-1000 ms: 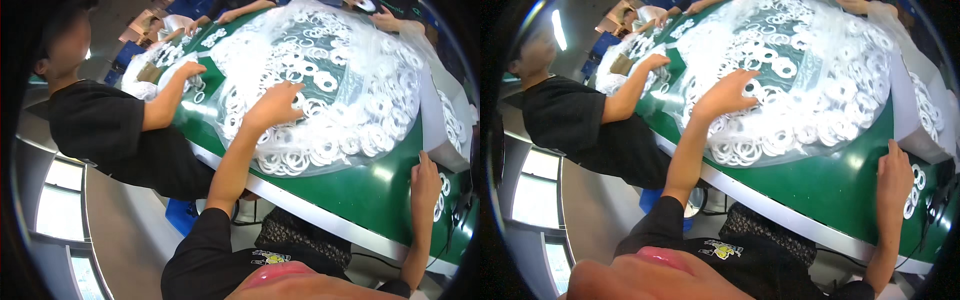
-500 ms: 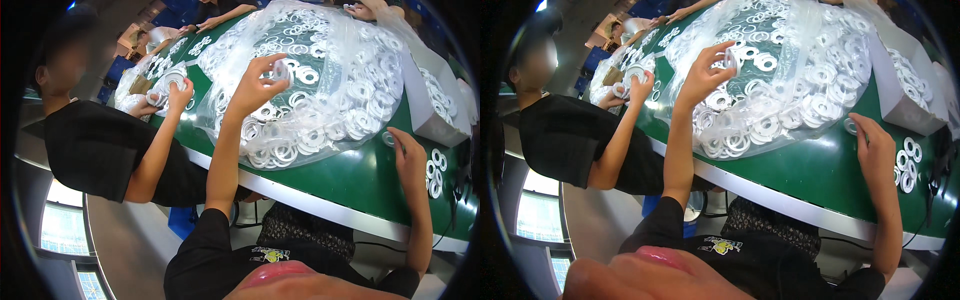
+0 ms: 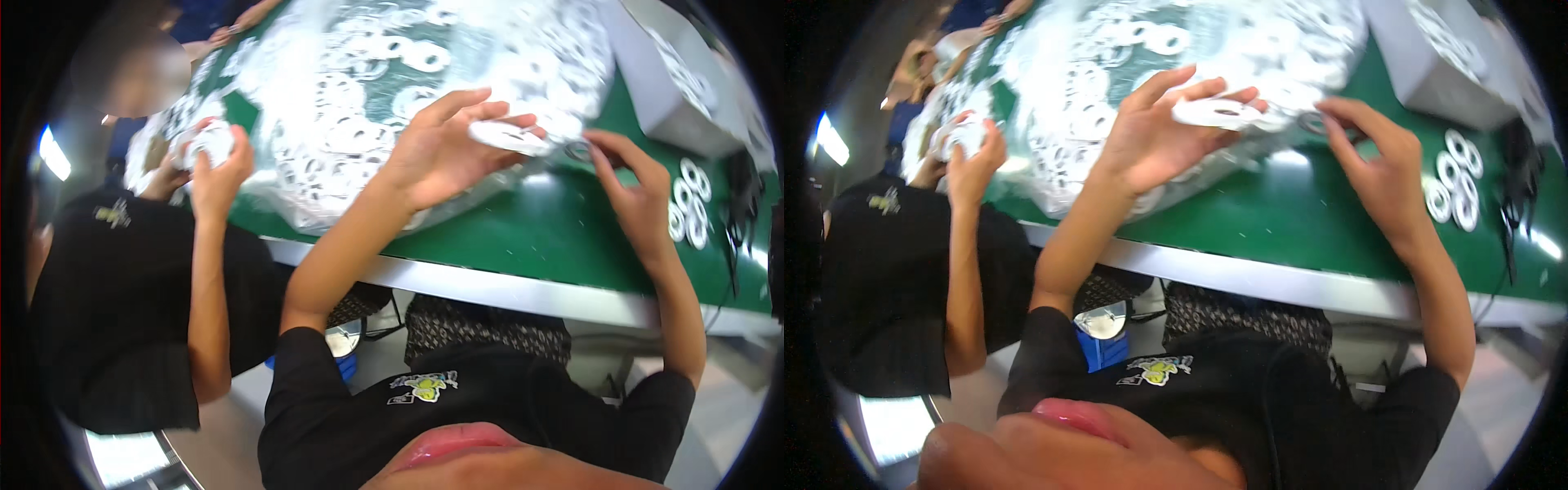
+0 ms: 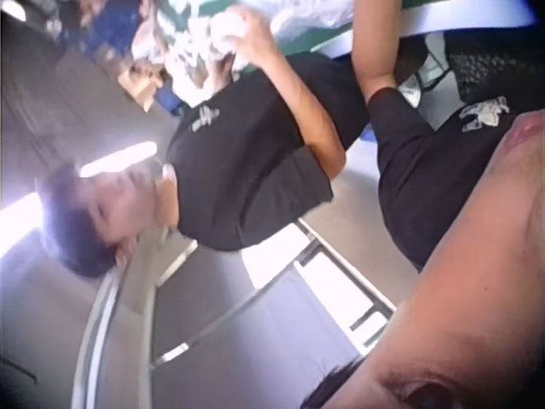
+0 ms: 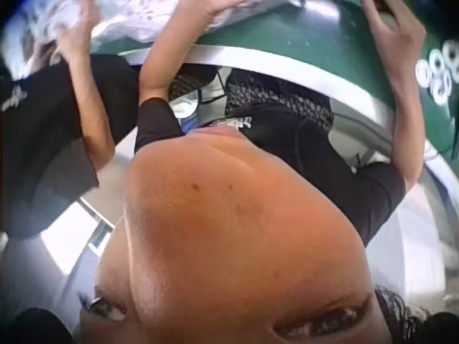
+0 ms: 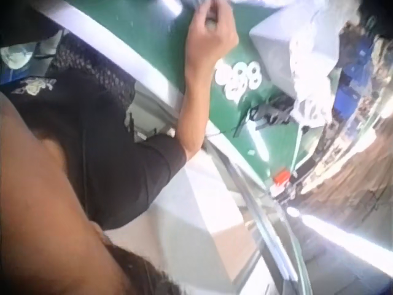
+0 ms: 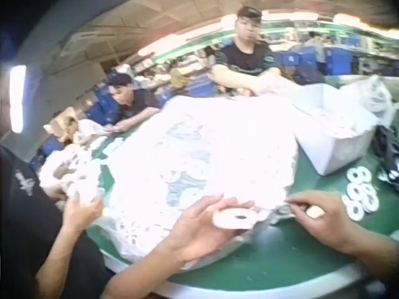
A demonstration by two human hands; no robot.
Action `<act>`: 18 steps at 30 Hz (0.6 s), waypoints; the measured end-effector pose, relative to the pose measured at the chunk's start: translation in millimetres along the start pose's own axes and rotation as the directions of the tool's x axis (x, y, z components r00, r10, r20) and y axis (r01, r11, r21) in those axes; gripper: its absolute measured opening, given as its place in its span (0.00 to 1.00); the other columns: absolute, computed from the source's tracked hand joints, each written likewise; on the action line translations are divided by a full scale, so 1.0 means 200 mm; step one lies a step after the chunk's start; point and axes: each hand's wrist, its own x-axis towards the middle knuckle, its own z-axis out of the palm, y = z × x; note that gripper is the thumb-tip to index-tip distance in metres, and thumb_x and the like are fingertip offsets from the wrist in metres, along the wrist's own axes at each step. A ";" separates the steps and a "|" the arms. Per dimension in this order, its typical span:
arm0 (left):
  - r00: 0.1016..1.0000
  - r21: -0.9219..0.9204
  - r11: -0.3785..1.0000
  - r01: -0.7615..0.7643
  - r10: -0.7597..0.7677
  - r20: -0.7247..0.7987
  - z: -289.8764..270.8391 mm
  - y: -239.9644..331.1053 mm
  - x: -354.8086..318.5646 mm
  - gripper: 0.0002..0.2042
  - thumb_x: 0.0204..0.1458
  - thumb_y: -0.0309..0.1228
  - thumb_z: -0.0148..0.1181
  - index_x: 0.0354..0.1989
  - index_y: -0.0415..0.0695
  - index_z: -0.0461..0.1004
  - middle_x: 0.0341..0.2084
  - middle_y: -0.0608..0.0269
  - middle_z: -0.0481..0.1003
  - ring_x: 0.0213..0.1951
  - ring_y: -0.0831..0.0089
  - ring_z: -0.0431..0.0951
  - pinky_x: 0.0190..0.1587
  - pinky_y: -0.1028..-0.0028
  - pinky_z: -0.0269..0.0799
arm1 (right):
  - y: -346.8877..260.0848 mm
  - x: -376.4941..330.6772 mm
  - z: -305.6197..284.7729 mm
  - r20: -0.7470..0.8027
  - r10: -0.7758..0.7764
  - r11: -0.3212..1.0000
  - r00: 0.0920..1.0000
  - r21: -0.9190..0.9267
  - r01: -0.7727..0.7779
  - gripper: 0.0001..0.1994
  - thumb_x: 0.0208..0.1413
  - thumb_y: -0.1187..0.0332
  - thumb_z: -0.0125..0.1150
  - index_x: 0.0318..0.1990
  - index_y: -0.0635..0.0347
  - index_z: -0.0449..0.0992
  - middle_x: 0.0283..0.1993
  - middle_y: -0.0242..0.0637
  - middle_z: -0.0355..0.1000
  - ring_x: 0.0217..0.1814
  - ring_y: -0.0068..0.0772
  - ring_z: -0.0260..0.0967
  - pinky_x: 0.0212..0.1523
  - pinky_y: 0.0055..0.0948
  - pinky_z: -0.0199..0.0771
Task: Sorting and assembling white plastic light fixture components on a factory assembly line.
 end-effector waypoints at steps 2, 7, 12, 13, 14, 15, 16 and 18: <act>0.997 0.277 0.961 -0.010 0.031 -0.072 0.07 -0.04 -0.04 0.26 0.51 0.25 0.56 0.58 0.32 0.55 0.58 0.41 0.62 0.60 0.56 0.64 0.61 0.67 0.60 | 0.00 0.01 0.01 -0.025 0.000 0.998 1.000 0.056 0.001 0.09 0.52 0.75 0.60 0.41 0.63 0.76 0.35 0.36 0.77 0.32 0.22 0.72 0.35 0.21 0.72; 0.999 0.375 0.927 0.029 -0.042 0.026 0.04 -0.13 0.03 0.28 0.52 0.22 0.55 0.61 0.34 0.53 0.59 0.42 0.60 0.59 0.57 0.66 0.60 0.67 0.64 | 0.02 -0.02 -0.02 -0.077 -0.037 0.989 0.996 0.138 0.047 0.10 0.52 0.75 0.60 0.43 0.64 0.75 0.40 0.35 0.77 0.39 0.25 0.75 0.42 0.22 0.74; 0.997 0.247 0.966 0.075 -0.068 -0.035 0.07 -0.21 -0.01 0.22 0.59 0.26 0.48 0.61 0.38 0.56 0.54 0.44 0.66 0.53 0.58 0.72 0.52 0.56 0.73 | 0.02 -0.03 0.01 -0.144 -0.387 0.918 0.911 0.028 0.395 0.14 0.47 0.74 0.64 0.43 0.58 0.77 0.40 0.36 0.76 0.40 0.34 0.75 0.40 0.26 0.75; 0.997 0.301 0.951 0.074 -0.069 -0.028 0.07 -0.25 0.01 0.20 0.62 0.32 0.42 0.62 0.40 0.56 0.54 0.46 0.65 0.53 0.58 0.71 0.50 0.51 0.73 | 0.04 -0.04 0.02 -0.134 -0.479 0.875 0.867 0.005 0.484 0.14 0.45 0.74 0.64 0.43 0.58 0.77 0.40 0.36 0.76 0.41 0.35 0.75 0.40 0.28 0.75; 0.994 0.226 0.968 0.111 -0.113 -0.006 0.06 -0.28 0.03 0.21 0.63 0.36 0.40 0.62 0.39 0.55 0.53 0.46 0.65 0.52 0.57 0.71 0.50 0.50 0.73 | 0.05 -0.05 0.04 -0.120 -0.565 0.823 0.816 -0.016 0.568 0.15 0.43 0.74 0.64 0.42 0.57 0.77 0.40 0.35 0.76 0.41 0.36 0.74 0.41 0.30 0.75; 0.988 0.149 0.977 0.152 -0.156 0.018 0.05 -0.30 0.05 0.23 0.63 0.39 0.37 0.62 0.39 0.54 0.53 0.46 0.65 0.52 0.57 0.71 0.51 0.50 0.73 | 0.06 -0.08 0.04 -0.080 -0.582 0.813 0.809 -0.052 0.580 0.14 0.41 0.72 0.64 0.40 0.57 0.77 0.42 0.34 0.76 0.44 0.36 0.74 0.41 0.31 0.75; 0.991 0.128 0.983 0.132 -0.135 0.014 0.09 -0.29 0.05 0.26 0.62 0.44 0.33 0.61 0.35 0.54 0.52 0.46 0.65 0.50 0.57 0.72 0.49 0.50 0.73 | 0.05 -0.08 0.05 -0.042 -0.613 0.790 0.789 -0.075 0.609 0.13 0.42 0.71 0.64 0.38 0.58 0.76 0.42 0.35 0.75 0.45 0.36 0.73 0.43 0.31 0.74; 0.990 0.146 0.981 0.130 -0.136 0.033 0.09 -0.28 0.04 0.26 0.62 0.44 0.33 0.60 0.34 0.54 0.52 0.46 0.65 0.50 0.57 0.72 0.48 0.51 0.74 | 0.04 -0.08 0.06 0.042 -0.668 0.736 0.743 -0.106 0.668 0.11 0.43 0.69 0.63 0.35 0.60 0.75 0.42 0.36 0.75 0.48 0.39 0.72 0.47 0.32 0.72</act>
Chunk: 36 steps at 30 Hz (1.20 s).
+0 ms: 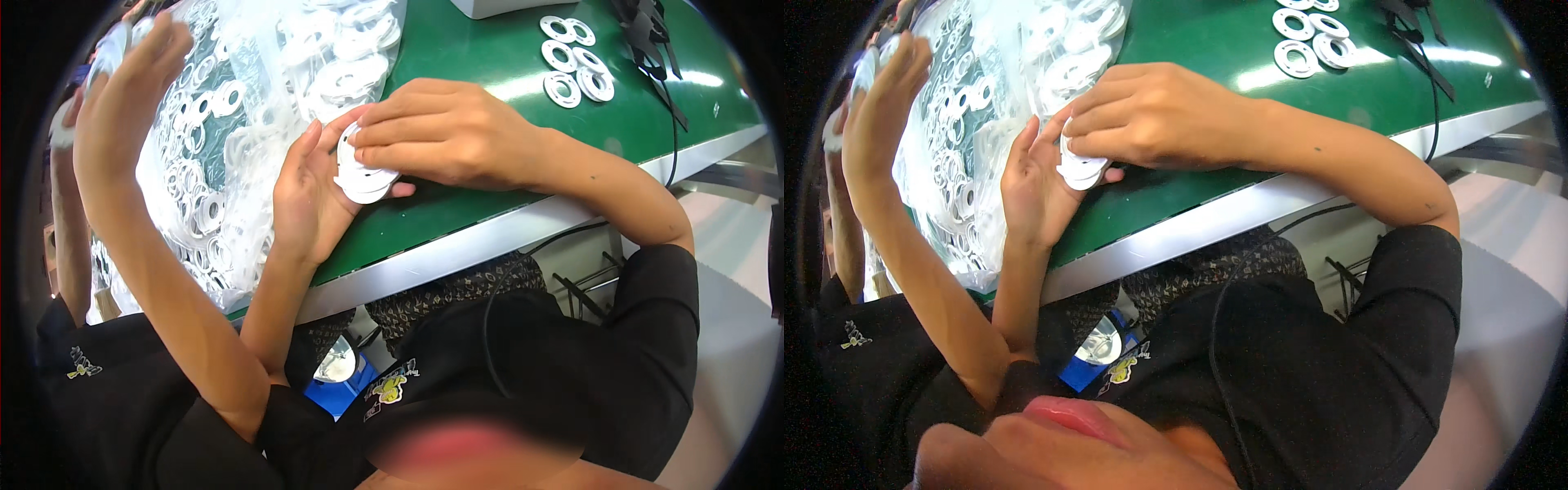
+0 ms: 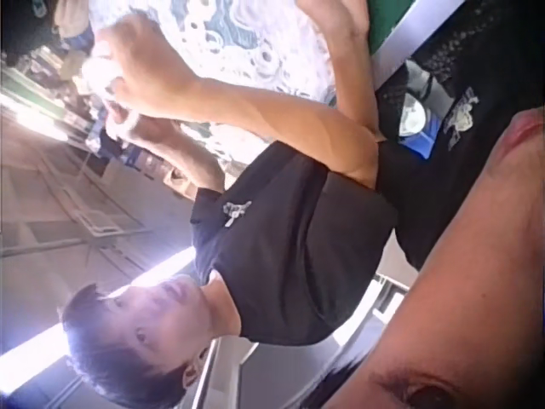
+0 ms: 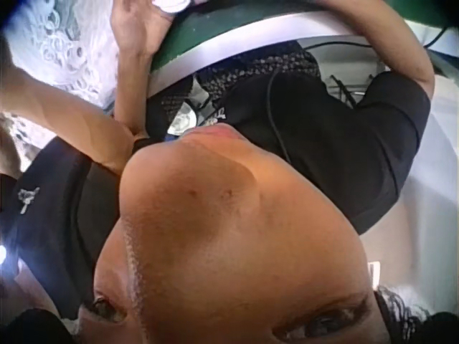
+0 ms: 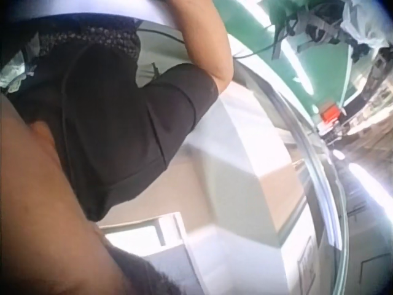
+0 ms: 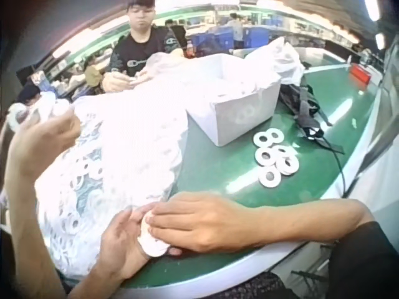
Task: Sorting and assembling white plastic light fixture components on a factory assembly line.
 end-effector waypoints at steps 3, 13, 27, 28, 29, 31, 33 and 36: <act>1.000 0.038 0.999 -0.011 0.010 0.028 -0.03 -0.02 0.01 0.25 0.63 0.43 0.33 0.58 0.33 0.56 0.52 0.45 0.65 0.49 0.57 0.73 0.45 0.54 0.75 | -0.01 0.00 0.01 0.083 0.053 0.989 0.995 0.135 -0.064 0.09 0.43 0.69 0.62 0.33 0.62 0.74 0.39 0.37 0.74 0.51 0.39 0.71 0.49 0.33 0.71; 0.995 0.195 0.980 -0.044 0.062 -0.084 0.00 -0.04 0.06 0.19 0.63 0.36 0.39 0.55 0.34 0.60 0.45 0.50 0.69 0.44 0.66 0.74 0.43 0.71 0.71 | 0.01 0.00 -0.02 0.112 0.023 0.994 0.993 0.107 -0.035 0.07 0.44 0.70 0.61 0.28 0.63 0.73 0.33 0.39 0.72 0.41 0.43 0.71 0.44 0.36 0.70; 0.988 0.455 0.882 -0.124 0.150 -0.022 -0.03 0.09 -0.02 0.17 0.63 0.39 0.40 0.49 0.37 0.61 0.39 0.46 0.73 0.31 0.69 0.78 0.11 0.82 0.67 | 0.07 0.02 -0.01 -0.080 0.465 0.874 0.882 0.202 -0.442 0.05 0.49 0.74 0.57 0.34 0.62 0.76 0.35 0.40 0.74 0.38 0.39 0.72 0.40 0.31 0.71; 0.991 0.446 0.888 -0.115 0.134 -0.011 -0.04 0.09 -0.02 0.16 0.63 0.39 0.41 0.48 0.37 0.62 0.39 0.46 0.73 0.31 0.69 0.78 0.11 0.82 0.67 | 0.08 0.03 0.00 -0.066 0.486 0.864 0.872 0.186 -0.468 0.06 0.49 0.75 0.56 0.35 0.62 0.76 0.36 0.41 0.74 0.40 0.40 0.72 0.42 0.32 0.71; 0.992 0.438 0.891 -0.123 0.118 0.038 -0.05 0.07 -0.01 0.15 0.62 0.38 0.42 0.48 0.38 0.62 0.39 0.46 0.73 0.30 0.69 0.79 0.11 0.82 0.67 | 0.08 0.03 0.01 -0.055 0.473 0.870 0.879 0.186 -0.457 0.06 0.49 0.75 0.56 0.35 0.62 0.76 0.36 0.41 0.74 0.40 0.40 0.72 0.42 0.32 0.71; 0.996 0.495 0.868 -0.046 0.002 0.087 -0.03 0.04 -0.01 0.13 0.61 0.36 0.46 0.46 0.38 0.64 0.36 0.49 0.75 0.30 0.72 0.79 0.13 0.84 0.67 | 0.11 0.04 0.03 -0.072 0.436 0.895 0.897 0.134 -0.425 0.07 0.50 0.76 0.55 0.38 0.62 0.76 0.39 0.42 0.74 0.44 0.40 0.72 0.46 0.33 0.71; 0.983 0.571 0.820 0.026 -0.125 0.135 -0.01 0.03 0.00 0.13 0.59 0.35 0.50 0.45 0.38 0.66 0.35 0.53 0.75 0.29 0.75 0.78 0.14 0.83 0.67 | 0.16 0.09 0.05 -0.008 0.331 0.935 0.943 0.134 -0.327 0.14 0.49 0.79 0.53 0.45 0.60 0.74 0.46 0.43 0.72 0.49 0.42 0.70 0.50 0.34 0.70; 0.978 0.629 0.774 0.072 -0.180 0.110 -0.02 0.04 -0.03 0.13 0.58 0.35 0.51 0.45 0.39 0.66 0.35 0.55 0.75 0.29 0.75 0.78 0.15 0.82 0.68 | 0.20 0.27 0.18 0.155 0.184 0.980 0.970 0.040 -0.193 0.18 0.49 0.77 0.53 0.50 0.62 0.70 0.51 0.45 0.70 0.53 0.46 0.68 0.52 0.34 0.69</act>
